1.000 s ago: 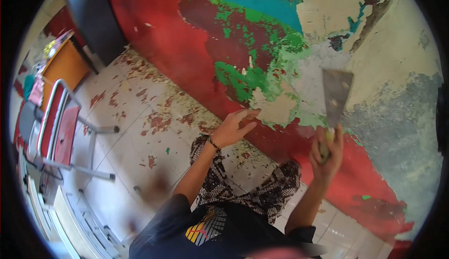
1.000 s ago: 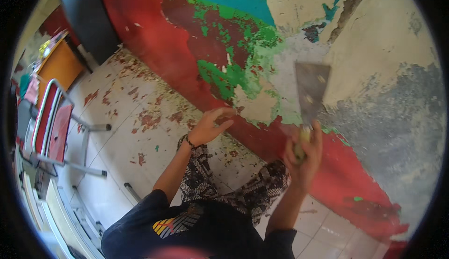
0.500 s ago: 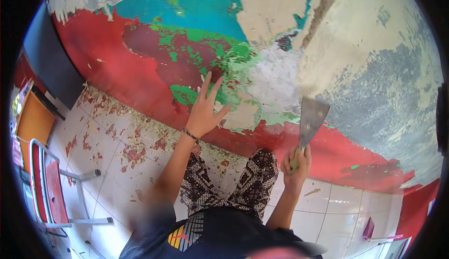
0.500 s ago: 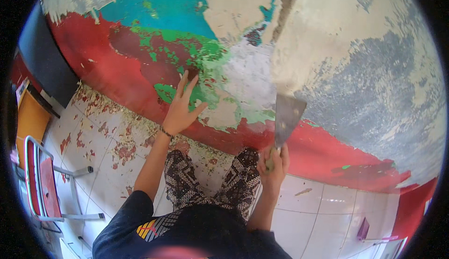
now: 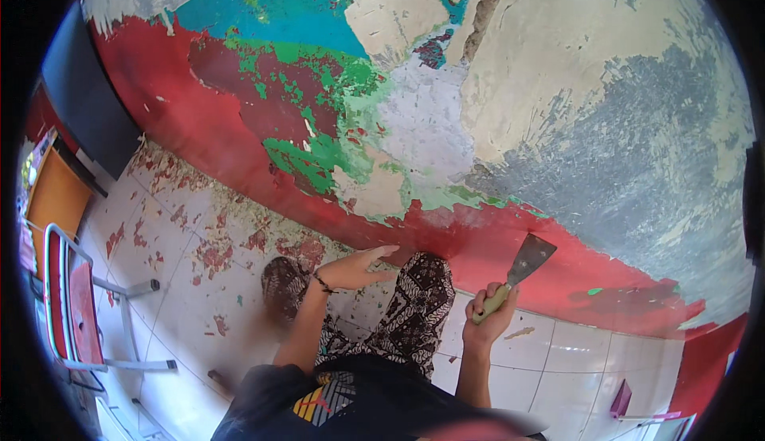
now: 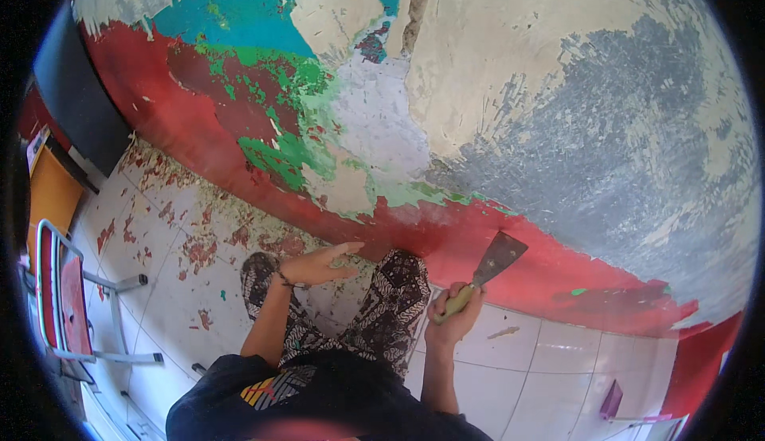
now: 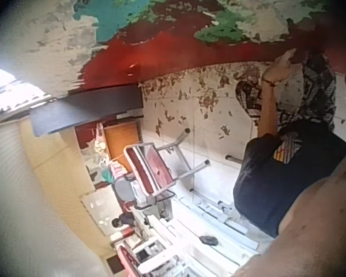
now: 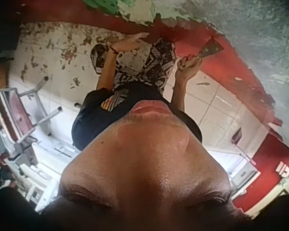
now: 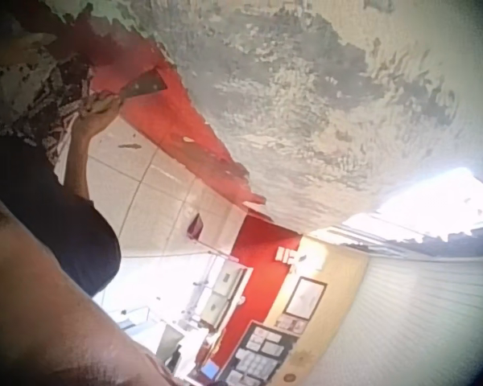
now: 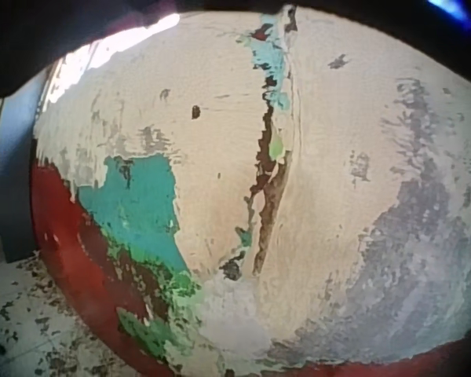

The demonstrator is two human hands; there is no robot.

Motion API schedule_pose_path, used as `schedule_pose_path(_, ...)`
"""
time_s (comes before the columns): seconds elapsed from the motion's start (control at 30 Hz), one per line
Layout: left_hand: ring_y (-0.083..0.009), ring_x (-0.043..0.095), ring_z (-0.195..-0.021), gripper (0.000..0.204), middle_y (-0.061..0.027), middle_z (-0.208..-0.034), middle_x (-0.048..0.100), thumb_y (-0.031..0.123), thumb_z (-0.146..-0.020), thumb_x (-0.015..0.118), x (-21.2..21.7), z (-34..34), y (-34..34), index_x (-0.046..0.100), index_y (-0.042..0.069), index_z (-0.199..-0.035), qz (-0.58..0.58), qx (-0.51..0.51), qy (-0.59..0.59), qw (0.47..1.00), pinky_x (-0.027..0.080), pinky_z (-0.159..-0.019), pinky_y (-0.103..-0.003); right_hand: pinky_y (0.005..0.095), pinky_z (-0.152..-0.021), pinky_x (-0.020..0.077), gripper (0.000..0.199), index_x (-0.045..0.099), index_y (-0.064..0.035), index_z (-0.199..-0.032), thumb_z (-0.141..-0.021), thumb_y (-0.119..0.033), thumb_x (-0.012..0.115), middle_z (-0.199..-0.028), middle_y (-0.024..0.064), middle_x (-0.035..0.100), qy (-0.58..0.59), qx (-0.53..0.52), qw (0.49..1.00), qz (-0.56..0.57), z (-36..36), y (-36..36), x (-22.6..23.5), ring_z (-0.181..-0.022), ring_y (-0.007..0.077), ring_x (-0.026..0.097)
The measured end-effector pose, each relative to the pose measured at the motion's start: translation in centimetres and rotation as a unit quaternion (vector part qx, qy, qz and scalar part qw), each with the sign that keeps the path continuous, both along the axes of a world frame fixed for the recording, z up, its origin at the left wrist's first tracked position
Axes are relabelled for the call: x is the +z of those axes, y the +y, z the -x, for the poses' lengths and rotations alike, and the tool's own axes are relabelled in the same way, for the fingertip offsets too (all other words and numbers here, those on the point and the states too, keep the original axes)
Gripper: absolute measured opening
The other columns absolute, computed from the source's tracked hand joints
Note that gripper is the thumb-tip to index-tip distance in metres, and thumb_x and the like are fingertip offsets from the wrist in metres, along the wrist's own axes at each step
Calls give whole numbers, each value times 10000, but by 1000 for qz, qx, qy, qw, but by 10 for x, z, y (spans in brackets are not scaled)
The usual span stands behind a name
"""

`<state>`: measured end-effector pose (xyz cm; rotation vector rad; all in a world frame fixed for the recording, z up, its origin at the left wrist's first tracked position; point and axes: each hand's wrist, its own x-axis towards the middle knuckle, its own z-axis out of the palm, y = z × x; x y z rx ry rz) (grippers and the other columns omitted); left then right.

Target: The person scrapes old paint off a wall using a putty knife.

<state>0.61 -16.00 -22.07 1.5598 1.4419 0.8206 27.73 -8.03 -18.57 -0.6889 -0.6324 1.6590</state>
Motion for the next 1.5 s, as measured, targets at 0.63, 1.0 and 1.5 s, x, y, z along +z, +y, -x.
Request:
schedule_pose_path(0.63,-167,548,-1103,404,-80,-1205,572,255,-998,428,62,6,-31,435,11,-1320,-89,114,-437,888,441,-948,-330,226,-389,369,346,391,3,-1245,-984,-224,387,-792,98,511,-124,302,935,-140,110,-76,16,-480,125,467)
schedule_pose_path(1.0,-35,552,-705,209,0,-852,643,125,-909,613,118,4,36,608,-38,-1039,-282,233,-308,878,439,-586,-201,205,-454,381,450,357,-83,-1424,-980,-117,420,-767,21,526,-255,174,914,-265,117,-44,81,-517,60,454)
schedule_pose_path(1.5,-7,407,-573,242,54,-665,564,230,-858,702,188,-4,131,639,14,-770,-452,324,-343,757,304,-483,-205,272,-535,371,415,478,-56,-1342,-929,-99,494,-566,82,379,-403,45,808,-427,126,32,151,-544,118,336)
